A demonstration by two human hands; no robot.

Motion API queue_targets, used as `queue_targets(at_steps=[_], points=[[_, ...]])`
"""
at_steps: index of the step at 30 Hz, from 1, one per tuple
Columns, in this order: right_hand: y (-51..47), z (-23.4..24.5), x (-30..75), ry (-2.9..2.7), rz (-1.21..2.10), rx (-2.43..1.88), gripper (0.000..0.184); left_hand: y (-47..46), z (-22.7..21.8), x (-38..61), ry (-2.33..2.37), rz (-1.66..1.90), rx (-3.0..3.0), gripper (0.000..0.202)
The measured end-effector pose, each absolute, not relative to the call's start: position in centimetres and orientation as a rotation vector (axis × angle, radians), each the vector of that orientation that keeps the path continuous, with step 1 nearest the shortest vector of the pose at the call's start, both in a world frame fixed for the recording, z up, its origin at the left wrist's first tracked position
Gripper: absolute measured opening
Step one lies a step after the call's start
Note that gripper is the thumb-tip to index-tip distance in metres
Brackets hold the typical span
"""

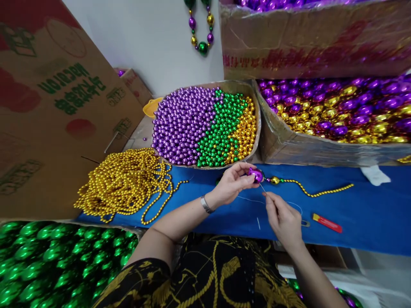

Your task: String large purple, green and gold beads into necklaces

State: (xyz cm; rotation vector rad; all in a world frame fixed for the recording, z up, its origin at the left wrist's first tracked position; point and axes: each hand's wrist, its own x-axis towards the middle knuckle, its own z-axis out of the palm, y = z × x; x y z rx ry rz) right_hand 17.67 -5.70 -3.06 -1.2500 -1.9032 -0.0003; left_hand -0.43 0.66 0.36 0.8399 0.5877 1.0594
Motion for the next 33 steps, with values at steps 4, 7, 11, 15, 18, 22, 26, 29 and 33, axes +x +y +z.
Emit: queue_targets(at_steps=[4,7,11,15,18,22,26,29,33], points=[[-5.6,-3.2,18.3,-1.879,-0.106,-1.275,0.014,2.6,0.9,-3.5,0.7,1.146,1.211,0.04],[-5.6,-3.5,18.5,-1.88,-0.135,-1.266,0.013,5.4,1.5,-6.8,1.097,1.251,1.725,0.027],[-5.5,-3.8,18.3,-1.871,-0.106,-1.27,0.013,9.0,1.4,-9.9,1.64,0.91,2.402,0.02],[-5.4,-3.8,18.0,-1.881,-0.09,-1.249,0.012,10.4,0.9,-10.1,1.746,0.497,2.626,0.019],[-5.4,-3.9,18.0,-1.876,-0.072,-1.256,0.013,10.6,0.9,-9.6,1.758,0.374,2.671,0.021],[-5.5,-4.0,18.1,-1.874,-0.06,-1.269,0.014,10.3,1.0,-9.2,1.727,0.489,2.598,0.021],[-5.5,-3.8,17.8,-1.878,-0.057,-1.25,0.013,8.9,1.4,-8.2,1.397,0.996,1.904,0.012],[-5.5,-3.3,17.5,-1.89,-0.055,-1.22,0.013,6.9,1.8,-6.8,0.968,1.07,1.16,0.022],[-5.5,-2.9,17.3,-1.91,-0.097,-1.185,0.014,5.0,2.1,-5.4,0.745,1.019,0.77,0.026]])
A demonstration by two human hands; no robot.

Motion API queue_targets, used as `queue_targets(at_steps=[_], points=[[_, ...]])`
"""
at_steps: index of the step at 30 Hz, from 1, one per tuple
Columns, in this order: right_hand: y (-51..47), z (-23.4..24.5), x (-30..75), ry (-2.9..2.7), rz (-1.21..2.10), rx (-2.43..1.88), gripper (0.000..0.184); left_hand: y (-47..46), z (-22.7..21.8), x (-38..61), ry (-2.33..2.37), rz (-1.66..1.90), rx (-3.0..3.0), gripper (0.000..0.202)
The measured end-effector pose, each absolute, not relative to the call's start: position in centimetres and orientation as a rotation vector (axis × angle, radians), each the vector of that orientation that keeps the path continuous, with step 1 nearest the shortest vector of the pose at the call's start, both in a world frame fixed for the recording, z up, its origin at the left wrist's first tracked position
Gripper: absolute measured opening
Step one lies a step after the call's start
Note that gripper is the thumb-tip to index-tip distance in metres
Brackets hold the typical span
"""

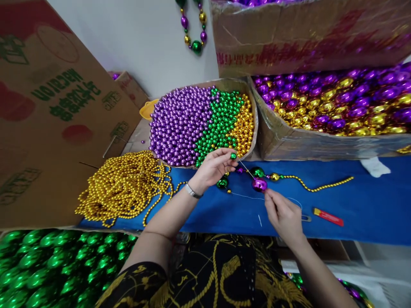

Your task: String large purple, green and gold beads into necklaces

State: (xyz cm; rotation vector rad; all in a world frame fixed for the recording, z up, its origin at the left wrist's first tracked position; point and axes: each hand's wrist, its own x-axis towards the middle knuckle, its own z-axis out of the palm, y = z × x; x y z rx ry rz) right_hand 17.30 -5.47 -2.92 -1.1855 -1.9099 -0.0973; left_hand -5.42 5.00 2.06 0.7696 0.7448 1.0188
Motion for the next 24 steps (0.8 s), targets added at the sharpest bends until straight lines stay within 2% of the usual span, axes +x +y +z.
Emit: queue_targets(at_steps=[11,14,18,24], points=[[-5.4,-3.5,17.5,-1.933,-0.111,-1.205,0.014,4.4,2.3,-4.8,0.732,1.018,0.85,0.026],[-5.3,-3.5,17.5,-1.898,-0.042,-1.23,0.014,4.0,2.9,-4.4,0.803,1.021,1.084,0.024],[-5.1,-3.0,17.9,-1.787,0.169,-1.326,0.02,4.7,5.0,-3.1,0.774,0.995,1.385,0.031],[-5.0,-3.0,19.5,-1.677,0.178,-1.316,0.016,13.3,9.0,4.6,0.746,1.06,1.997,0.022]])
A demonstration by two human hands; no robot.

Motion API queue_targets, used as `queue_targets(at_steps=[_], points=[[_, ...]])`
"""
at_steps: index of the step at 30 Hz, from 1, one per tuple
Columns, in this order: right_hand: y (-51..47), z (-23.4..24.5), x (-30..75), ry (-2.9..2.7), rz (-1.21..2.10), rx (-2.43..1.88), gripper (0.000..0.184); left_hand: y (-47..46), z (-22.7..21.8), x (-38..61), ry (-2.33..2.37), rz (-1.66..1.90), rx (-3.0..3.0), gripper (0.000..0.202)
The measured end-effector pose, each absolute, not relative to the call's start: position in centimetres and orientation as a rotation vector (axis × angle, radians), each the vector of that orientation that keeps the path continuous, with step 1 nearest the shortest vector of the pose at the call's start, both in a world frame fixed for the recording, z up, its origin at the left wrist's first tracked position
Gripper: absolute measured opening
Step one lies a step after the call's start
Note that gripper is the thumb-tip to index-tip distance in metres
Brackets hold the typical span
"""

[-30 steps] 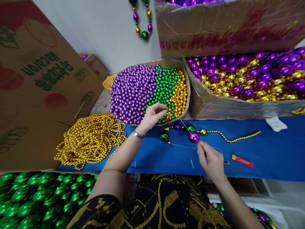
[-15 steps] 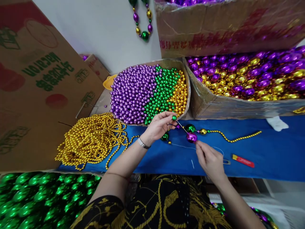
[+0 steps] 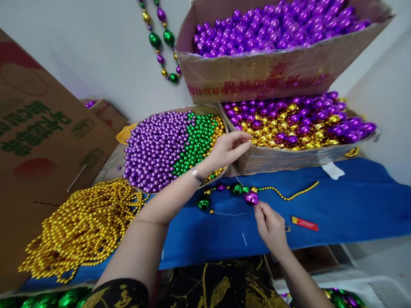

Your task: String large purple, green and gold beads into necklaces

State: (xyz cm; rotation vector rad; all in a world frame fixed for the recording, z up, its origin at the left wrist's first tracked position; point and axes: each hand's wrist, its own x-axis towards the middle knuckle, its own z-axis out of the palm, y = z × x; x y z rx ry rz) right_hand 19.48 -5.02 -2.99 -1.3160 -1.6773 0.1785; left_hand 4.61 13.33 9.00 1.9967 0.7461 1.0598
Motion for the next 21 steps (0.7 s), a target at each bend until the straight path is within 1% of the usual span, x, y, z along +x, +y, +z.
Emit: queue_targets(at_steps=[2,4,7,9,11,15,19,21], points=[[-5.0,-3.3,20.0,-1.67,0.149,-1.318,0.016,17.2,9.7,8.6,0.731,0.862,2.353,0.02],[-5.1,-3.7,20.6,-1.664,0.118,-1.338,0.017,20.5,9.8,12.4,0.747,0.577,2.616,0.023],[-5.3,-4.7,21.3,-1.653,0.023,-1.36,0.02,23.7,9.4,16.3,0.785,0.143,2.785,0.031],[-5.4,-5.4,21.7,-1.647,-0.027,-1.375,0.022,24.7,8.9,17.6,0.786,-0.013,2.818,0.034],[-5.5,-5.7,22.0,-1.635,0.011,-1.41,0.022,25.2,8.5,18.0,0.773,-0.085,2.846,0.036],[-5.6,-5.5,22.0,-1.599,0.19,-1.431,0.021,24.9,8.7,17.6,0.762,-0.189,2.93,0.047],[-5.6,-4.8,21.5,-1.583,0.313,-1.406,0.021,24.3,9.1,16.1,0.722,-0.064,2.977,0.035],[-5.6,-4.4,21.1,-1.576,0.324,-1.392,0.021,24.1,9.2,15.4,0.719,-0.017,2.989,0.035]])
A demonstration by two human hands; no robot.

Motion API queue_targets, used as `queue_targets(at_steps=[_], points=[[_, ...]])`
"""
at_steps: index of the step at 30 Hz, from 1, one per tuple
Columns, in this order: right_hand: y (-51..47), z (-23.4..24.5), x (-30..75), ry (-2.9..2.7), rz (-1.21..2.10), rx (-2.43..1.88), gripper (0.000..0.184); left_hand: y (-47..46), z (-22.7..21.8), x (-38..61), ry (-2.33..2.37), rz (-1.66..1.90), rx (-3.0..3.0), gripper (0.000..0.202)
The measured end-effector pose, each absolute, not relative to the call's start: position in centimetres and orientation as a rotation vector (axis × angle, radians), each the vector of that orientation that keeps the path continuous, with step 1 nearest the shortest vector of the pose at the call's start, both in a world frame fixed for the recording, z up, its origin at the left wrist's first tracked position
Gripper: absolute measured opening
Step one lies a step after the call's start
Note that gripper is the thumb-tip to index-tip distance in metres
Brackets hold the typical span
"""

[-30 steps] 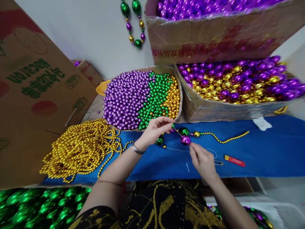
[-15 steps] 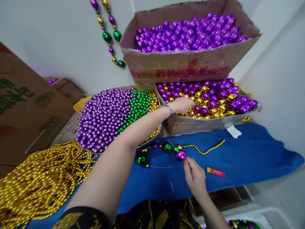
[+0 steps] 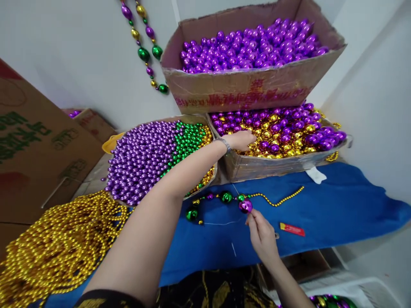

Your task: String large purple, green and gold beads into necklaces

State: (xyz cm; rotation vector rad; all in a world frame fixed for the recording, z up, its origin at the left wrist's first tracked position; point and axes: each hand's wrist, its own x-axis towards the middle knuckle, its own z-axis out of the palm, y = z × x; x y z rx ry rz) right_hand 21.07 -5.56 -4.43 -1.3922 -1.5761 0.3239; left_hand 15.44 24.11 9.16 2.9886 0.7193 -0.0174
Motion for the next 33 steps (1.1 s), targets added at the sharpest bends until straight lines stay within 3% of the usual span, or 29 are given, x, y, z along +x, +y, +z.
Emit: queue_targets(at_steps=[7,11,16,22,26,33], points=[[-5.9,-4.3,20.0,-1.568,0.305,-1.394,0.019,24.3,8.3,17.0,0.783,-0.079,2.892,0.045],[-6.2,-4.4,20.1,-1.584,0.295,-1.426,0.019,24.3,8.2,18.3,0.827,-0.067,2.822,0.04],[-6.5,-3.7,20.3,-1.556,0.305,-1.481,0.015,23.1,9.4,15.1,0.782,0.201,2.753,0.046],[-6.1,-3.4,20.1,-1.567,0.336,-1.448,0.017,15.7,8.8,5.3,0.545,0.961,1.764,0.031],[-5.6,-3.1,19.2,-1.634,0.3,-1.396,0.016,10.8,6.8,1.0,0.658,1.059,1.216,0.025],[-5.4,-3.0,17.9,-1.774,0.189,-1.318,0.012,7.9,3.3,-1.0,0.665,1.077,0.82,0.02]])
